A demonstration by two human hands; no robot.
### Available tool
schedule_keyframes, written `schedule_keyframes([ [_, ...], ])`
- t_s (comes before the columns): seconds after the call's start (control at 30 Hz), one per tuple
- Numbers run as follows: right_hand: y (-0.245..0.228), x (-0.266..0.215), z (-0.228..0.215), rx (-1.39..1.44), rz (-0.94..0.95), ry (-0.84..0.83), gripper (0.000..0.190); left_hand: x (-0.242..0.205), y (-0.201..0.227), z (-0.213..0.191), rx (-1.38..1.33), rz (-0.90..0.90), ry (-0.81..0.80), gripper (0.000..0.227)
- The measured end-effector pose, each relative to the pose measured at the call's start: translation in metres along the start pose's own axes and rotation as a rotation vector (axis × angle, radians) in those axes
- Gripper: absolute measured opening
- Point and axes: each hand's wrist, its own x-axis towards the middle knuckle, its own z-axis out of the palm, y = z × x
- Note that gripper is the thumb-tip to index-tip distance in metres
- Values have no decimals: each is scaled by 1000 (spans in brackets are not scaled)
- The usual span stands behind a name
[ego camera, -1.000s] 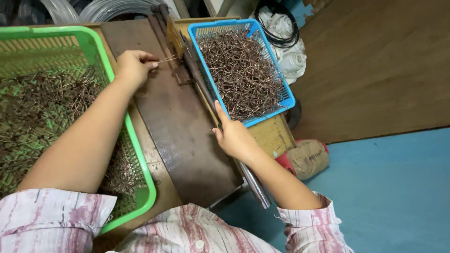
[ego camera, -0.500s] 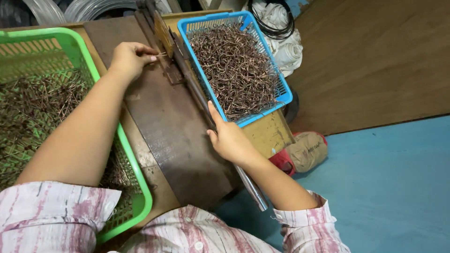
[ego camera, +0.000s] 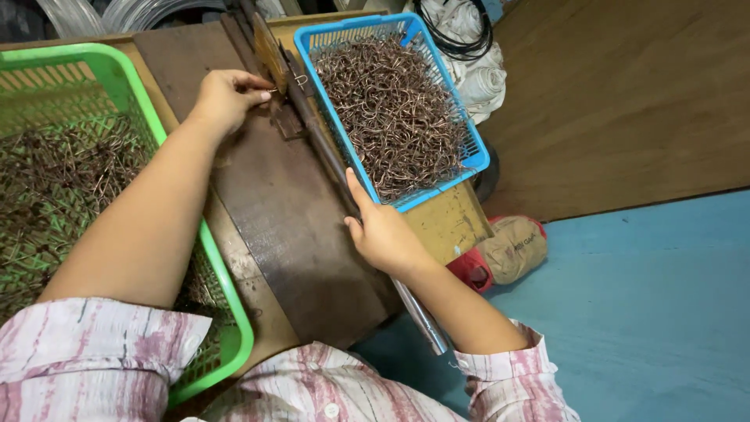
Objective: Processing small metal nails by picking them from a basket, placing them in a manual cutter, and sorting them into another basket.
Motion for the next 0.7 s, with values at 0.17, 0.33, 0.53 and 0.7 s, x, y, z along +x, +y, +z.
schedule_keyframes([
  [0.17,5,3,5,12,-5,9,81,4,-4,0,26,30,5,20],
  [0.33,8,6,8,-1,-20,14,82,7,-10,-1,-58,17,-32,18],
  [0.53,4,5,6,13,-2,-4,82,4,-3,-4,141,55,3,21],
  [0.7,8,8,12,-35,-1,38,82,7,-10,-6,179,154,39,34],
])
